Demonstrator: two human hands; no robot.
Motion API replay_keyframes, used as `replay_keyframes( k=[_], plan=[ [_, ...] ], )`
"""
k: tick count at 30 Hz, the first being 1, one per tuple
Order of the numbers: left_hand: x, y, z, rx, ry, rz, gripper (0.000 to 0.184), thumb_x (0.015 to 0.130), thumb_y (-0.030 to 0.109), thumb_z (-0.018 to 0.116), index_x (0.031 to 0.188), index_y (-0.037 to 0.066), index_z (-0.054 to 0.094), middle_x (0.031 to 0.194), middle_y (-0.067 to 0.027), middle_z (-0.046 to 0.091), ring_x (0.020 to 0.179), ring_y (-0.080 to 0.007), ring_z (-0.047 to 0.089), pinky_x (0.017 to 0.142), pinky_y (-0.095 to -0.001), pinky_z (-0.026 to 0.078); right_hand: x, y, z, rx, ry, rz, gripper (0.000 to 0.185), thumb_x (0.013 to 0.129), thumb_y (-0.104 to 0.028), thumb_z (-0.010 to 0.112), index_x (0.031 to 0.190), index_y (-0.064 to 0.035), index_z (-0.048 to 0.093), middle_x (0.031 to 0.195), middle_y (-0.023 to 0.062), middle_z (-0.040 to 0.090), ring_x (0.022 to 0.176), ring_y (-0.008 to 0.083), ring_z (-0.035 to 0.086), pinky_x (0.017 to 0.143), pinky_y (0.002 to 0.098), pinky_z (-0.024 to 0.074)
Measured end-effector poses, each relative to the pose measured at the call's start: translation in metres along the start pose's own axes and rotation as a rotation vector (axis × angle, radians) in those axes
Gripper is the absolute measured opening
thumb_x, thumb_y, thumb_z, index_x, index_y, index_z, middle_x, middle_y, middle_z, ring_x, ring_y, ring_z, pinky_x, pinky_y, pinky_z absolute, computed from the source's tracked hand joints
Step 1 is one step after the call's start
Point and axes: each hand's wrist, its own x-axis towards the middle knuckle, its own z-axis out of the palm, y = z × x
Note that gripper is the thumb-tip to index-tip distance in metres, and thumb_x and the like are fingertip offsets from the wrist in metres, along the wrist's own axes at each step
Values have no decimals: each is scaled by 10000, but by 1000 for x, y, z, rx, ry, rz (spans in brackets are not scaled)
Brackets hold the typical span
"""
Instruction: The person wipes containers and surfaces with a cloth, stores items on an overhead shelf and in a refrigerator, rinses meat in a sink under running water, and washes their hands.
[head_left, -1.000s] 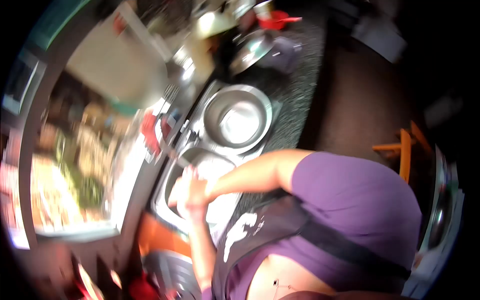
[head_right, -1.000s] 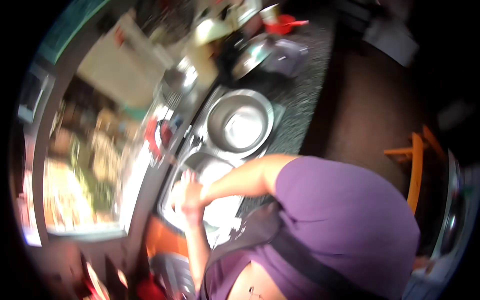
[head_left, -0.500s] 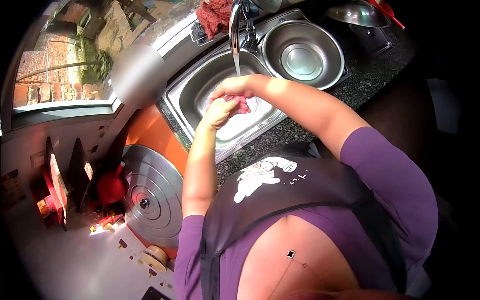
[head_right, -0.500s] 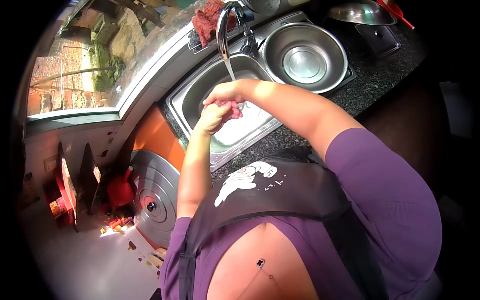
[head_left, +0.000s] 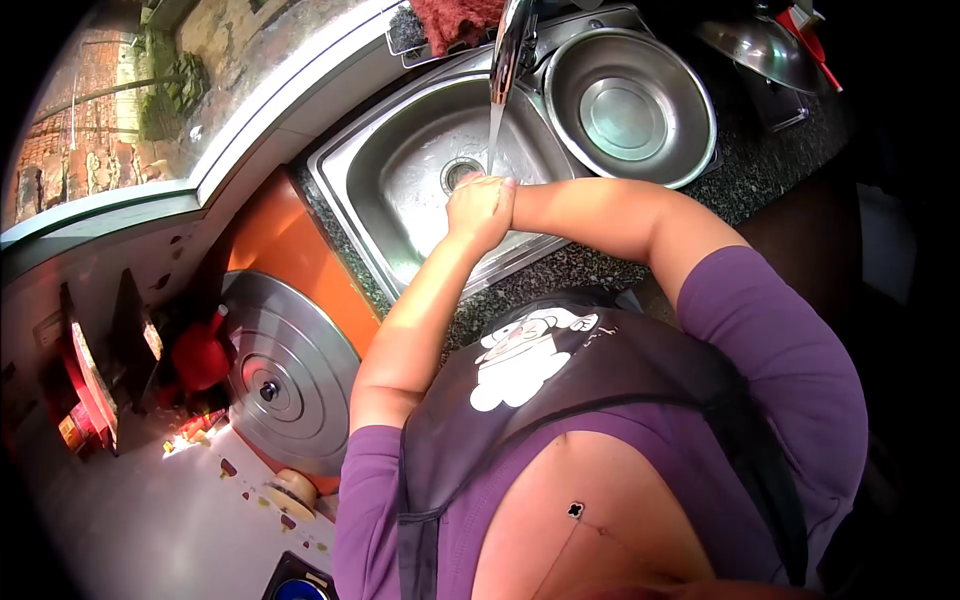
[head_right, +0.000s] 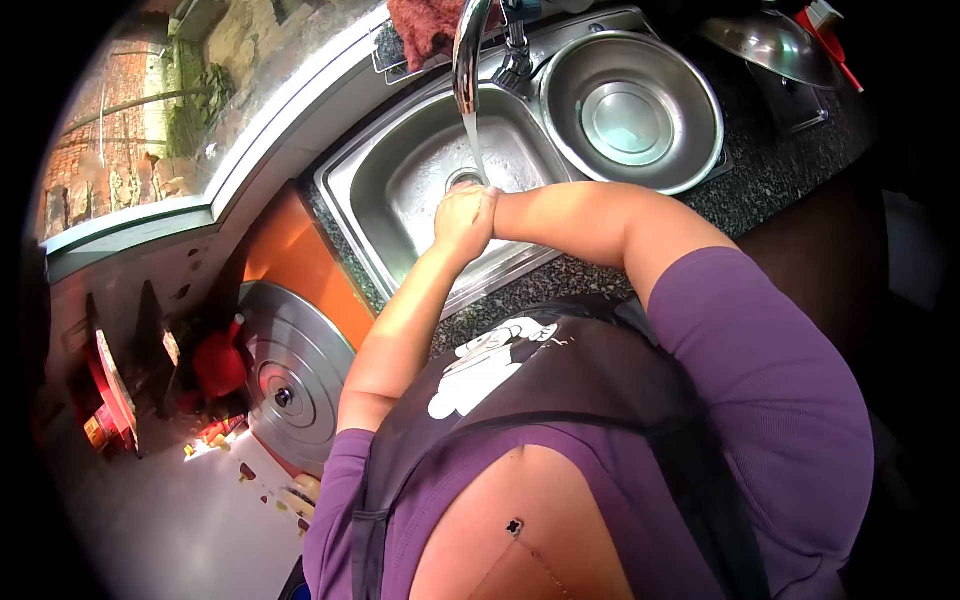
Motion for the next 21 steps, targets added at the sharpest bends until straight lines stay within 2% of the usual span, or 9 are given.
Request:
replay_keyframes(
  k=[2, 4, 8, 12, 14, 16, 19, 20, 21],
  plan=[
    [8, 4, 8, 70, -84, -11, 433, 974, 296, 418, 817, 56, 742, 821, -204, 687, 873, -386, 645, 894, -465, 472, -7, -8, -3, -37, 13, 23, 246, 917, -268, 452, 866, -101, 626, 904, 91, 671, 916, 204, 644, 812, 361, 508],
    [19, 28, -8, 121, -270, -165, 465, 986, 321, 379, 875, 25, 719, 915, -215, 690, 935, -407, 623, 885, -473, 460, -18, -16, -6, -20, 28, 19, 235, 912, -257, 461, 860, -101, 628, 892, 87, 668, 905, 202, 647, 797, 361, 514],
    [26, -9, 20, -48, -18, 150, 385, 943, 324, 456, 863, 47, 711, 876, -181, 694, 899, -372, 638, 883, -471, 458, -36, -34, -5, 44, 83, -25, 212, 903, -237, 479, 849, -101, 633, 867, 81, 662, 883, 199, 651, 768, 360, 526],
    [27, -23, 29, -23, 162, 398, 355, 929, 331, 447, 982, 66, 677, 1003, -132, 673, 957, -365, 605, 897, -494, 440, -41, -38, 14, 39, 192, -83, 190, 893, -216, 497, 837, -102, 637, 842, 75, 656, 860, 195, 656, 738, 360, 537],
    [28, -51, 41, -131, 213, 325, 349, 926, 323, 441, 1010, 76, 673, 1007, -147, 657, 991, -367, 599, 937, -475, 434, -36, -42, 20, -6, 249, -95, 179, 888, -206, 506, 832, -102, 639, 829, 72, 653, 849, 194, 658, 723, 360, 543],
    [30, -75, 49, -393, 190, -72, 346, 936, 292, 438, 978, 48, 679, 987, -172, 662, 983, -383, 607, 925, -445, 453, -28, -47, 18, -60, 276, -85, 168, 883, -196, 514, 826, -102, 642, 816, 69, 650, 838, 192, 660, 708, 360, 549],
    [30, -77, 51, -649, 216, -282, 339, 939, 267, 446, 933, 28, 686, 980, -196, 673, 927, -401, 616, 885, -441, 473, -7, -49, 6, -165, 241, -63, 176, 909, -173, 497, 877, -61, 630, 863, 99, 649, 877, 224, 657, 767, 370, 544],
    [33, -78, 49, -646, 221, -286, 339, 939, 267, 446, 933, 28, 686, 980, -196, 673, 927, -401, 616, 885, -441, 473, 1, -49, 1, -208, 205, -45, 180, 917, -165, 491, 895, -48, 627, 878, 109, 649, 890, 235, 656, 786, 373, 543],
    [34, -77, 47, -402, 202, -87, 326, 936, 266, 457, 915, 38, 689, 972, -189, 680, 906, -397, 619, 869, -450, 472, 9, -48, -4, -252, 165, -19, 185, 925, -157, 486, 912, -34, 623, 894, 119, 649, 902, 245, 655, 806, 377, 542]
  ],
)
